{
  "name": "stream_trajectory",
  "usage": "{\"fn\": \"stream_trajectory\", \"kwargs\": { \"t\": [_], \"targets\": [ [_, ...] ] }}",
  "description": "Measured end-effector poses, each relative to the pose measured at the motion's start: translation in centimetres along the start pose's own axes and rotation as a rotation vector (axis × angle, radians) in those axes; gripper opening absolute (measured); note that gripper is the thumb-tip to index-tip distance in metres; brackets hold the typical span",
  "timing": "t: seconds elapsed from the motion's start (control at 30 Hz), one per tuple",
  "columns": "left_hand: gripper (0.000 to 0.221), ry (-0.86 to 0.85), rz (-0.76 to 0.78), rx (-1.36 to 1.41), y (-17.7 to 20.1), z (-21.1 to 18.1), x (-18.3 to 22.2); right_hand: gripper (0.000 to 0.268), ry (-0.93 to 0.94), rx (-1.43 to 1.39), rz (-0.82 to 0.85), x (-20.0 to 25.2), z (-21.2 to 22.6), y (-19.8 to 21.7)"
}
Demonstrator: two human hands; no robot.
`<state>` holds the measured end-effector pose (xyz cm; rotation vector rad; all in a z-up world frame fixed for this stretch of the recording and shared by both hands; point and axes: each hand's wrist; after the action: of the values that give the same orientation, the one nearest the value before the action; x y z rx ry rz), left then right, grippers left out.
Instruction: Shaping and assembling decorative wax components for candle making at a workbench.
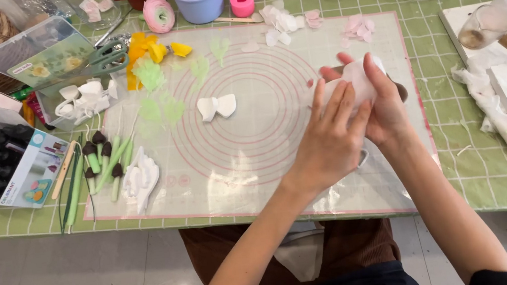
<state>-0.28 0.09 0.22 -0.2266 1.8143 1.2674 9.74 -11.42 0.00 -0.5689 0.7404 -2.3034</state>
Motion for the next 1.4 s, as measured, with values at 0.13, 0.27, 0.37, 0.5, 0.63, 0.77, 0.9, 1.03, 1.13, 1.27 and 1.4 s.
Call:
{"fn": "stream_trajectory", "kwargs": {
  "t": [0.13,0.27,0.37,0.5,0.63,0.77,0.9,1.03,1.13,1.27,1.4],
  "targets": [
    [0.033,0.266,-0.215,0.481,0.9,0.9,0.4,0.053,0.187,-0.1,0.043,-1.4,0.5,2.6],
    [0.059,0.547,-0.466,0.833,-1.0,0.5,-0.1,0.046,0.436,-0.101,-0.11,-3.6,0.1,5.0],
    [0.071,0.798,-0.449,1.216,-4.0,0.6,0.4,0.042,0.628,-0.028,-0.184,-5.0,-1.3,5.4],
    [0.07,1.26,-0.405,1.788,-3.9,2.0,0.4,0.039,0.681,0.191,-0.412,-3.4,-1.6,2.9],
    [0.06,1.232,-0.485,1.804,-4.7,3.8,1.4,0.033,0.577,0.098,-0.228,-1.9,-1.6,2.4],
    [0.038,1.153,-0.502,1.4,-5.0,3.0,0.1,0.042,0.451,0.203,-0.244,-1.6,-1.3,2.7],
    [0.026,0.961,-0.328,0.82,-3.0,1.5,-2.6,0.047,0.373,0.262,-0.233,-0.5,0.3,0.8],
    [0.015,0.499,-0.132,0.309,-7.2,0.3,-1.9,0.052,0.292,0.128,-0.205,-1.4,0.8,3.1],
    [0.015,0.138,0.073,-0.025,-7.1,-0.1,-3.9,0.054,0.254,0.067,-0.222,-1.1,3.3,1.8],
    [0.031,0.026,-0.121,0.262,-3.4,-1.0,-8.5,0.058,0.184,-0.244,-0.233,-1.7,6.5,5.0],
    [0.028,0.108,-0.235,0.558,-2.5,-0.5,-11.6,0.057,0.323,-0.242,-0.273,-2.9,8.9,10.8]
  ]
}}
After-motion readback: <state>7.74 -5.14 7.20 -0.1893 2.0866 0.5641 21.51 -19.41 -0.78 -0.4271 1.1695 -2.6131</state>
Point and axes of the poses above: each hand's wrist, its own x-axis away from the middle knuckle, its own y-axis out of the back of the hand, z = x × y, and after that the axes turned 9 degrees about -y, right-handed
